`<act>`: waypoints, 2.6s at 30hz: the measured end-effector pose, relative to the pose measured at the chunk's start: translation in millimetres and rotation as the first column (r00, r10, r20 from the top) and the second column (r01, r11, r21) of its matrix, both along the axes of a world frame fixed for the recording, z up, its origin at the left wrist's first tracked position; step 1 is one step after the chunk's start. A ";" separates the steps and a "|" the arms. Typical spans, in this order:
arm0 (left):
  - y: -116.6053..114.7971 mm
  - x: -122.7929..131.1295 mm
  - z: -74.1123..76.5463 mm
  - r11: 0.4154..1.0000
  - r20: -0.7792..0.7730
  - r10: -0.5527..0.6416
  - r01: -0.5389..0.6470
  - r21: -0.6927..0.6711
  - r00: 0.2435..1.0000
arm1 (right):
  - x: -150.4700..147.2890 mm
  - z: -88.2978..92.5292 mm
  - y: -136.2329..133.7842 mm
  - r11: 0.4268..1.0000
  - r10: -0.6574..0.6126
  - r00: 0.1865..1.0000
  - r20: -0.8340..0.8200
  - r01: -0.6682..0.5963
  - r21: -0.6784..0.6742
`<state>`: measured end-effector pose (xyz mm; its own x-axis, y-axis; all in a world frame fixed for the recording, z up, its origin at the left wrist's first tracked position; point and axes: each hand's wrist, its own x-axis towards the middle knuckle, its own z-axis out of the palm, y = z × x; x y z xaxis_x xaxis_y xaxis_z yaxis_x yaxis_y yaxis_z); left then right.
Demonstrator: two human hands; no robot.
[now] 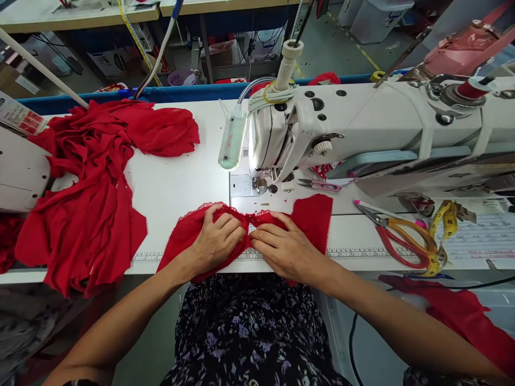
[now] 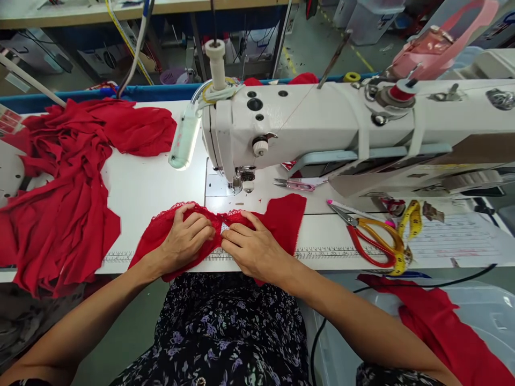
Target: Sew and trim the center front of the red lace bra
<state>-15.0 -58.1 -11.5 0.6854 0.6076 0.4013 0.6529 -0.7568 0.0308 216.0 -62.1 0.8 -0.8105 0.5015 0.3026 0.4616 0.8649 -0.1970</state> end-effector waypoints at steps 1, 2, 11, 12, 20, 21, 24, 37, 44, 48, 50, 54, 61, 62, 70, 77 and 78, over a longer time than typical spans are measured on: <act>0.1 0.0 0.7 1.000 0.003 -0.001 0.000 0.004 1.000 | -0.3 0.1 -0.2 1.000 -0.003 1.000 0.002 0.003 0.006; 0.1 0.0 1.4 1.000 0.005 -0.001 0.001 0.007 1.000 | -0.5 0.3 -0.3 1.000 -0.006 1.000 0.004 0.006 0.012; -0.4 0.1 1.1 1.000 0.020 0.012 -0.012 0.019 1.000 | 0.2 -1.6 -1.2 1.000 -0.008 1.000 -0.006 0.008 -0.016; 0.2 -0.2 1.3 1.000 0.020 0.011 -0.012 0.021 1.000 | 0.0 -2.1 -1.4 1.000 -0.009 1.000 -0.010 0.009 -0.023; -25.6 7.6 11.9 0.996 0.031 0.052 -0.050 -0.075 0.998 | 0.7 7.0 -3.3 0.994 -0.020 1.000 -0.006 0.019 -0.109; -33.4 10.7 11.3 0.992 0.020 0.077 -0.074 -0.106 0.997 | 1.6 10.2 -2.1 0.990 -0.020 1.000 -0.004 0.019 -0.143; -52.7 19.2 4.6 0.987 0.020 0.154 -0.153 -0.048 0.988 | 4.1 17.8 5.5 0.964 -0.011 1.000 -0.021 0.005 -0.265; -59.3 19.5 0.9 0.975 0.030 0.178 -0.180 0.133 0.984 | -2.6 19.6 29.5 0.960 -0.027 0.999 0.023 0.032 -0.278; -58.4 16.4 5.2 0.985 0.052 0.175 -0.175 -0.001 0.983 | -1.7 19.8 27.9 0.963 -0.027 0.998 0.048 0.039 -0.265; -48.9 13.4 13.8 0.952 0.126 0.225 -0.191 -0.240 0.966 | -0.3 17.5 25.6 0.978 0.027 0.998 0.050 -0.016 -0.207; -43.7 14.1 14.8 0.916 0.141 0.301 -0.245 -0.317 0.943 | -1.2 16.0 22.5 0.989 0.030 0.998 0.056 -0.021 -0.146; -37.2 21.7 11.9 0.831 0.097 0.451 -0.377 -0.409 0.887 | -2.6 11.6 17.1 0.998 0.009 0.998 0.068 -0.004 -0.061; -36.7 34.0 10.1 0.836 -0.007 0.476 -0.455 -0.307 0.879 | -1.6 10.1 15.5 0.997 -0.009 0.998 0.060 0.013 -0.072; -36.8 34.2 9.4 0.841 -0.010 0.473 -0.454 -0.294 0.881 | -1.6 10.5 15.3 0.997 -0.013 0.998 0.065 0.018 -0.076; -36.7 31.2 3.6 0.847 0.088 0.447 -0.391 -0.359 0.890 | -3.3 10.6 15.2 0.998 -0.013 0.996 0.092 0.019 -0.062; -36.2 30.6 0.2 0.845 0.078 0.442 -0.386 -0.371 0.893 | -3.7 9.9 16.4 0.999 -0.002 0.997 0.083 0.006 -0.049; -35.5 30.1 -0.2 0.846 0.080 0.441 -0.384 -0.371 0.894 | -3.8 9.6 16.4 0.999 -0.002 0.997 0.080 0.006 -0.049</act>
<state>15.1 -93.6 -11.7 0.2864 0.9368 0.2009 0.8673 -0.3426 0.3610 212.2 -45.7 10.4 -0.8291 0.5175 0.2117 0.4810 0.8532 -0.2017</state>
